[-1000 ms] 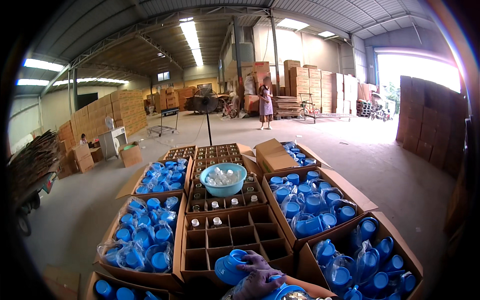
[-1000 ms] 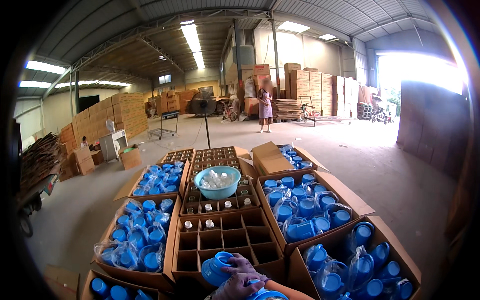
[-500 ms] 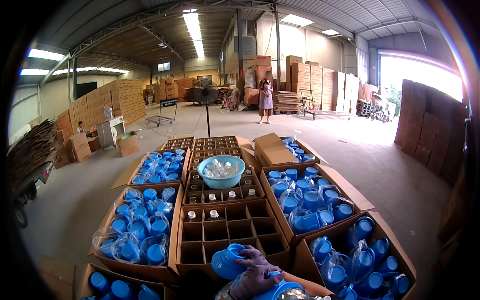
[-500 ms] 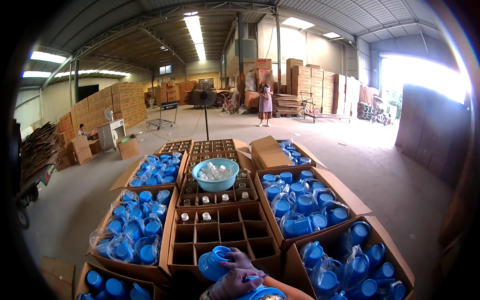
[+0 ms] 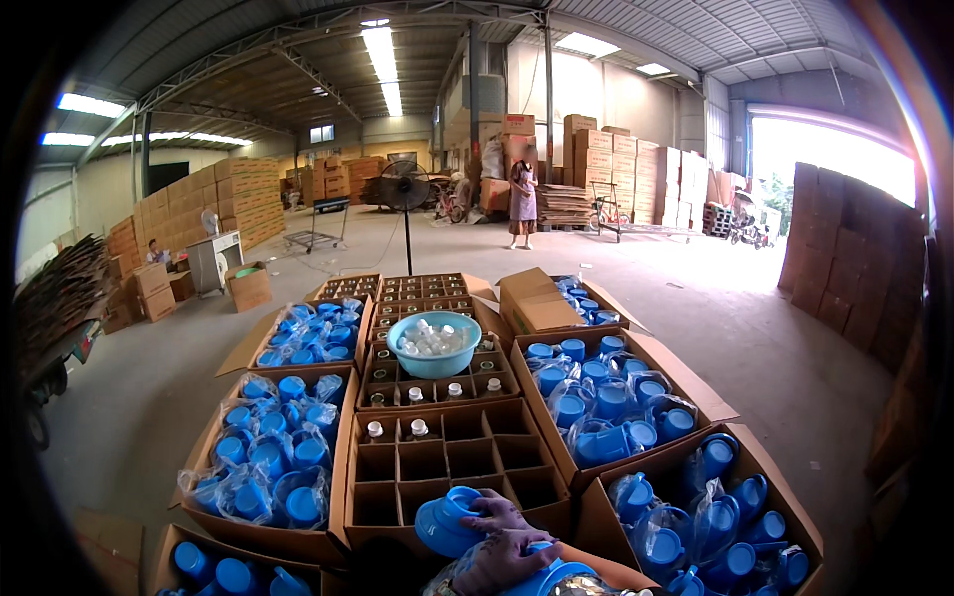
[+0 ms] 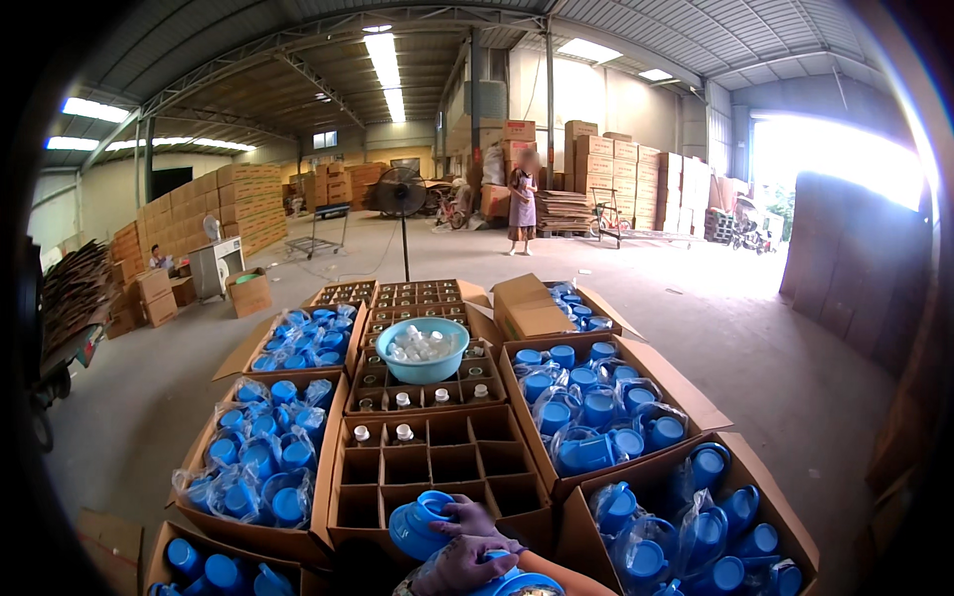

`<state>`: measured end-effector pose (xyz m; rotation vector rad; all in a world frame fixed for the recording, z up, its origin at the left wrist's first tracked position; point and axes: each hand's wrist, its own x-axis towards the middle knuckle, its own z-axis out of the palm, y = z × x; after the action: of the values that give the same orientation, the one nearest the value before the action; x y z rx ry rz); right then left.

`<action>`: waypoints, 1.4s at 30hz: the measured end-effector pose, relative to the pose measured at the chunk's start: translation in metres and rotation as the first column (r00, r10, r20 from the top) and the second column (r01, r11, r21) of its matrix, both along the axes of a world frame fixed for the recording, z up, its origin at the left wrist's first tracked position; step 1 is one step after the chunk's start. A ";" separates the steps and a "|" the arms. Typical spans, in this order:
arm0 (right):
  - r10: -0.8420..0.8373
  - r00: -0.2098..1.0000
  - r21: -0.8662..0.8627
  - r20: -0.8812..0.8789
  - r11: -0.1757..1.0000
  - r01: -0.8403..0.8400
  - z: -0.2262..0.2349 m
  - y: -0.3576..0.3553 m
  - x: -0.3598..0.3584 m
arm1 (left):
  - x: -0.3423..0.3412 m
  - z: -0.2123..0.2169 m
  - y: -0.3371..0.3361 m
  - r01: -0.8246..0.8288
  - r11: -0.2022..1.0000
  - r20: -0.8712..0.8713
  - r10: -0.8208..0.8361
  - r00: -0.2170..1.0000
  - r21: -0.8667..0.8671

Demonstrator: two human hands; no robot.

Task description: The person assembles thermoses by hand, inserting metal vacuum flasks into blue outer shells and attaching the plastic neck components.

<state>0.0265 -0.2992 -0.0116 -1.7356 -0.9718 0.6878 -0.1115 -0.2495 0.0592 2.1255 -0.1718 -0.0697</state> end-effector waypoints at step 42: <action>-0.008 0.998 0.039 0.066 0.999 0.005 -0.006 0.011 -0.004 | -0.016 0.018 0.009 -0.036 0.989 0.095 0.050 0.994 -0.142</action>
<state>0.0222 -0.2880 -0.0179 -1.7361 -1.0183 0.6066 -0.1274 -0.2407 0.0773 1.9928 -0.1834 0.0711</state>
